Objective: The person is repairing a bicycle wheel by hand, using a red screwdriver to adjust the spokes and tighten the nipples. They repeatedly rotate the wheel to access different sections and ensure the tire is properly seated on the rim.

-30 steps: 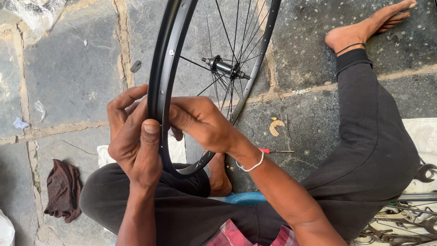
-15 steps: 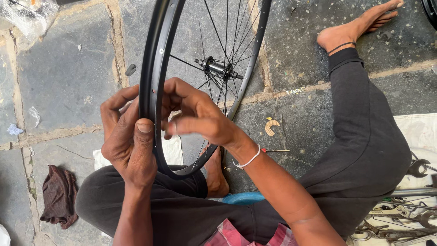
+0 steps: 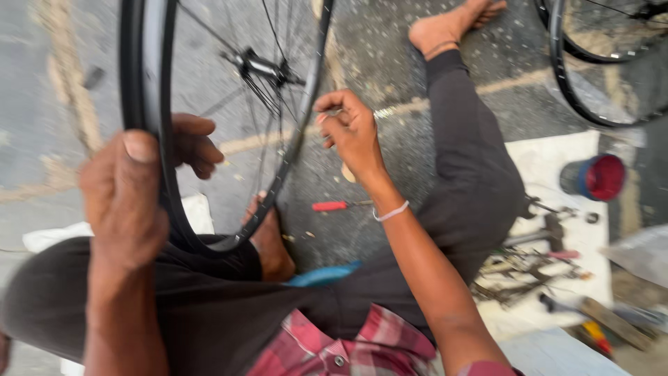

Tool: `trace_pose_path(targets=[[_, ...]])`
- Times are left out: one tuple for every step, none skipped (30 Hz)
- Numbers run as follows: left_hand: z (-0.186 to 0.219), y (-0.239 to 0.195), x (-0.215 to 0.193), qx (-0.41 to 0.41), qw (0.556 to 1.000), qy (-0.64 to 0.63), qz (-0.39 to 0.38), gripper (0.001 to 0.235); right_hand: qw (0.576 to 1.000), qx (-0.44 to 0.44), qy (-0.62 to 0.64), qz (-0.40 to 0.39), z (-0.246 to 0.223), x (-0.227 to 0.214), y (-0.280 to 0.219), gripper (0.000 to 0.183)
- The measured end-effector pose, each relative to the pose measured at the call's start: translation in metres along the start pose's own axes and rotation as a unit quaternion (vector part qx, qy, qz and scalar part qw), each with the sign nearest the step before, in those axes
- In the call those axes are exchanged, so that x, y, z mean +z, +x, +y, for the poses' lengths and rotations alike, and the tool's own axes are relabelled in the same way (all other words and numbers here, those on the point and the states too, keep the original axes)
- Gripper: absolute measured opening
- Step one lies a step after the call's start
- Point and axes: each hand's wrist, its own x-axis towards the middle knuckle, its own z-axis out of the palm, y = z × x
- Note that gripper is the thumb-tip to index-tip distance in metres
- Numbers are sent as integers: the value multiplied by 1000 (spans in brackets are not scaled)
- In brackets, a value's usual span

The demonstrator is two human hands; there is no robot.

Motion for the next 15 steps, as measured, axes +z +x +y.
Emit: trace_pose_path(targets=[[-1,-4,4,-2,1000,5,-4,54,991,14,-120,64,38,-20,-8,12],[0,-5,5,5,1000,19,-7,55,965,16,-231,123,73,-34,-10,7],[-1,-5,8,9,1000,19,-7,56,941,16,-323,103,102,-50,-20,7],[-2,-5,9,14,1000,24,-7,57,909,12,-408,80,127,-62,-31,8],[-5,-5,12,18,1000,14,-5,56,870,34,-491,-20,147,-71,-45,16],[-8,-6,15,17,1000,2,-2,56,816,57,-562,-120,165,-73,-61,25],[-10,-7,18,17,1000,-11,2,55,804,20,-567,-178,182,-68,-73,33],[-14,-1,22,23,999,-28,4,54,789,-21,-570,-228,197,-58,-76,42],[-14,-1,26,25,999,-29,8,52,760,-45,-596,-254,210,-48,-84,47],[-13,2,30,29,999,-30,14,51,728,-70,-622,-279,216,-37,-88,52],[-10,2,35,28,999,-14,23,49,702,-93,-644,-288,217,-26,-87,46],[-8,2,41,27,999,-2,35,47,673,-115,-667,-298,214,-24,-82,41],[-4,1,46,23,999,4,45,47,717,-78,-638,-269,207,-27,-77,38],[0,0,52,19,998,7,57,47,757,-41,-606,-241,196,-33,-71,35],[4,0,56,15,997,10,69,46,793,-4,-571,-211,180,-37,-62,32]])
